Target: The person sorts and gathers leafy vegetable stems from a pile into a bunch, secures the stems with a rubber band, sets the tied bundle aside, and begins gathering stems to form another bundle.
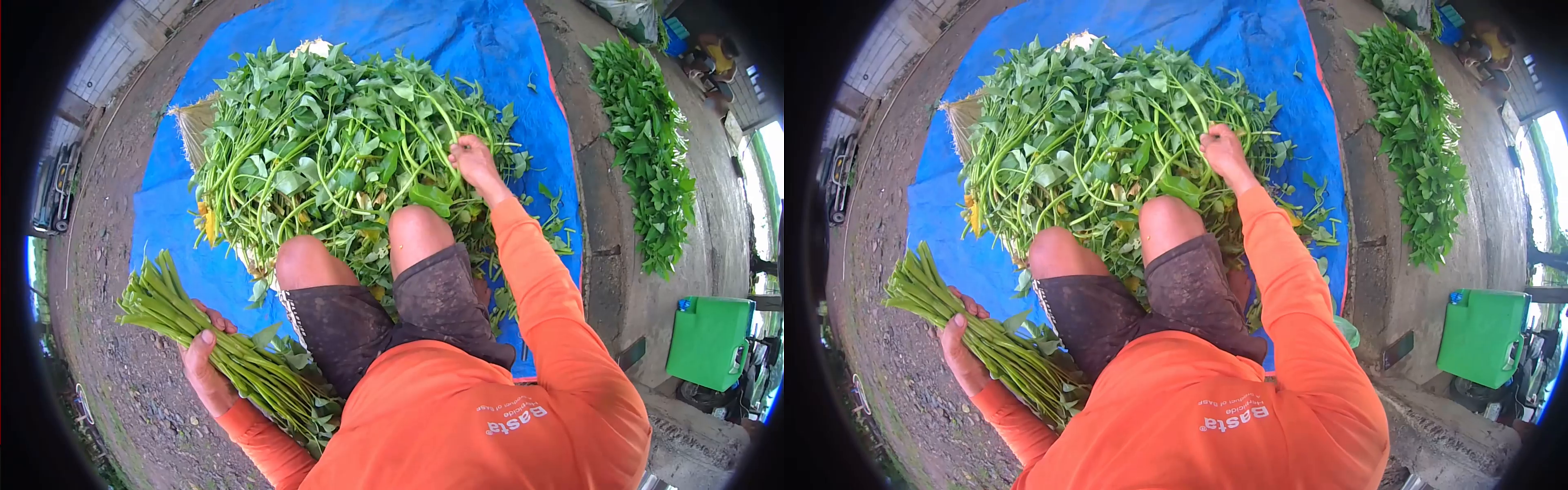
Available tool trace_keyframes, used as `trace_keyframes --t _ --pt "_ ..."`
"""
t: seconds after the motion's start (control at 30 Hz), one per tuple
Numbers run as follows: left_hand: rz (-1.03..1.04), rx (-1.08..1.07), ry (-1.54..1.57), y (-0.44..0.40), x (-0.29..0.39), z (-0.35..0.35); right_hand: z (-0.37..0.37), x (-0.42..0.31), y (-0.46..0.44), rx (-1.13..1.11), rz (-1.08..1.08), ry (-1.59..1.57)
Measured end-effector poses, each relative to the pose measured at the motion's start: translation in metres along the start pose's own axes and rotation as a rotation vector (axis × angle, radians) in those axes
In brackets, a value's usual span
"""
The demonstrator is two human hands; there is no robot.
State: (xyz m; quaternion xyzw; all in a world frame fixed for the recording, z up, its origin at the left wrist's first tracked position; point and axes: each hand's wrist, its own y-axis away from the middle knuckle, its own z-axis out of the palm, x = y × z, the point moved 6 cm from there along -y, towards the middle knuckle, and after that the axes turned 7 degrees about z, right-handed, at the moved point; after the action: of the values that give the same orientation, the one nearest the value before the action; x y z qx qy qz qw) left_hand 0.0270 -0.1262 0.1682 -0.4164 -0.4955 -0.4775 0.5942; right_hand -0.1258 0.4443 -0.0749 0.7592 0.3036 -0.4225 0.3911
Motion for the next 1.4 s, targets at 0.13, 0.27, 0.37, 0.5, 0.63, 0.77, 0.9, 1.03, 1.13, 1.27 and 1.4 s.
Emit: trace_keyframes --t 0.13,0.27,0.37,0.5,0.63,0.77,0.9,1.03,1.13,1.27,1.4 --pt "0.039 -0.008 -0.058 -0.006 0.008 0.015 -0.063 -0.096 0.027 -0.131 -0.039 -0.14" --pt "0.052 -0.176 -0.095 -0.024 0.008 0.023 -0.109 -0.177 0.065 -0.436 -0.162 -0.319" --pt "0.12 -0.199 -0.055 -0.033 0.021 0.042 -0.129 -0.228 0.116 -0.571 -0.187 -0.361" --pt "0.178 -0.217 0.045 -0.047 0.057 0.075 -0.127 -0.286 0.192 -0.796 -0.301 -0.596" --pt "0.175 -0.373 0.244 -0.073 0.077 0.104 -0.135 -0.335 0.244 -0.492 -0.593 -0.238" --pt "0.122 -0.604 0.558 -0.079 0.091 0.144 -0.126 -0.367 0.316 -0.21 -1.119 0.034" --pt "0.044 -0.764 0.785 -0.067 0.099 0.176 -0.111 -0.362 0.38 -0.391 -0.937 -0.083" --pt "0.041 -0.805 0.953 -0.057 0.094 0.196 -0.077 -0.351 0.412 -0.476 -0.831 -0.21" --pt "0.001 -0.827 0.966 -0.049 0.089 0.207 -0.049 -0.344 0.413 -0.5 -0.853 -0.247" --pt "0.034 -0.82 0.88 -0.045 0.086 0.213 -0.013 -0.341 0.399 -0.431 -0.913 -0.202" --pt "0.012 -0.672 0.812 -0.043 0.08 0.21 0.014 -0.327 0.378 -0.378 -0.919 -0.225"
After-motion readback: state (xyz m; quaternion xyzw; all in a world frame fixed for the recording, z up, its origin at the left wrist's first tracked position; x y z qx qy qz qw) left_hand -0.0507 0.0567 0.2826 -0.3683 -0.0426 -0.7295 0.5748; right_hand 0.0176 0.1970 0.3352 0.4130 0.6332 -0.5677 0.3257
